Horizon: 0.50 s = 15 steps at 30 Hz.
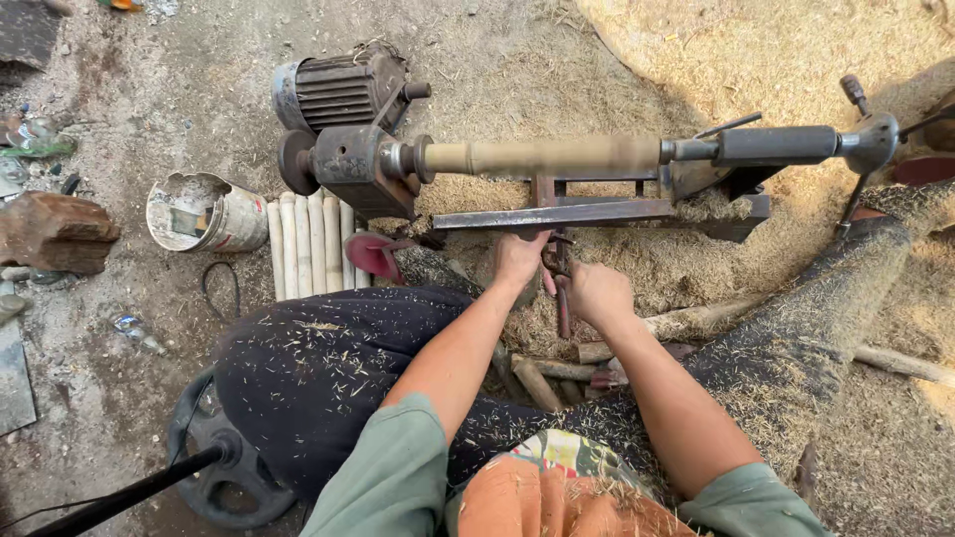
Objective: The person shapes a cylindrical wooden rod mounted on a lathe using a chisel and a sanding block. They remove the finished rod, inspect it, and then mount a second rod to continue shaping.
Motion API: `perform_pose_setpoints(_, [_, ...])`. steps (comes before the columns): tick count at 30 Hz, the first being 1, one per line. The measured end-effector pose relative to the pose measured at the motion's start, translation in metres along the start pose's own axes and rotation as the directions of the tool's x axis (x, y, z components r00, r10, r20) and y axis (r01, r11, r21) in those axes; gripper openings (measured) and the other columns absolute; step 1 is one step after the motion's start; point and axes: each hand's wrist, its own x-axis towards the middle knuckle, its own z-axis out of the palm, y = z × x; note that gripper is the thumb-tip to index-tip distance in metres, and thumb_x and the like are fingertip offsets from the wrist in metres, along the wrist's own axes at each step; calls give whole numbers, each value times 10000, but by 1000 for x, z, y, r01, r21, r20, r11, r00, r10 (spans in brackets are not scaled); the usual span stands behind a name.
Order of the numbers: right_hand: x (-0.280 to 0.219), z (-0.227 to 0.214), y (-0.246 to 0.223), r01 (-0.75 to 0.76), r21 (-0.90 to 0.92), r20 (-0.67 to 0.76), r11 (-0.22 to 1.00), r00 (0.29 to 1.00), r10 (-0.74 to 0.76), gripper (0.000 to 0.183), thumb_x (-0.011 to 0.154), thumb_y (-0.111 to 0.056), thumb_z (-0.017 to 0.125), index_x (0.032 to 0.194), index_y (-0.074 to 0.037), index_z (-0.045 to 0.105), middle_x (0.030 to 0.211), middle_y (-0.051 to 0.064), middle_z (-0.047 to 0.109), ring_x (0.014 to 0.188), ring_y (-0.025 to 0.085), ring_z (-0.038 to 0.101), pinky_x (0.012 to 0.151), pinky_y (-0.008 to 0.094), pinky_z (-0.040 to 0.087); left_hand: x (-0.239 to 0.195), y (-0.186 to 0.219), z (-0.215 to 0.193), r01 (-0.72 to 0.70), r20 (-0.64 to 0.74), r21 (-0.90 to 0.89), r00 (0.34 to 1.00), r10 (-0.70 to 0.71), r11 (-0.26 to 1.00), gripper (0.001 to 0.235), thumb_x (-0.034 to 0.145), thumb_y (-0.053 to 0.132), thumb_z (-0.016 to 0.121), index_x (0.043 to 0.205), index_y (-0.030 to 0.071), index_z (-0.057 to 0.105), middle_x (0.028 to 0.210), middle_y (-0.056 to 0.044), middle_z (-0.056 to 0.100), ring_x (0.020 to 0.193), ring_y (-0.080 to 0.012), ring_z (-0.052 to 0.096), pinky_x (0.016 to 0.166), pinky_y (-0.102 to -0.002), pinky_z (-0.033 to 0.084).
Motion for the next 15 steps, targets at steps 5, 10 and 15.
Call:
perform_pose_setpoints(5, [24, -12, -10, 5, -42, -31, 999, 999, -6, 365, 943, -431, 621, 1026, -88, 714, 897, 179, 745, 851, 389, 734, 755, 518, 592, 36, -2, 11, -55, -19, -61, 998, 54, 997, 380, 836, 393, 791, 925, 24, 772, 876, -195, 768, 826, -354, 770, 733, -435, 587])
perform_pose_setpoints(10, [42, -7, -11, 7, -86, 26, 996, 1000, -4, 442, 986, -525, 562, 1039, -129, 751, 941, 184, 759, 912, 376, 732, 804, 518, 591, 43, -1, 22, -73, -55, -75, 996, 69, 995, 334, 852, 357, 783, 929, 33, 794, 871, -175, 775, 800, -330, 762, 742, -428, 589])
perform_pose_setpoints(15, [54, 7, 3, 22, -48, 1, 999, 1000, -22, 489, 955, -570, 560, 1125, -148, 740, 903, 214, 746, 865, 393, 734, 768, 528, 595, 39, 18, 8, 112, 85, -88, 991, -105, 990, 272, 905, 323, 755, 854, 55, 762, 810, -96, 770, 715, -231, 743, 717, -388, 585])
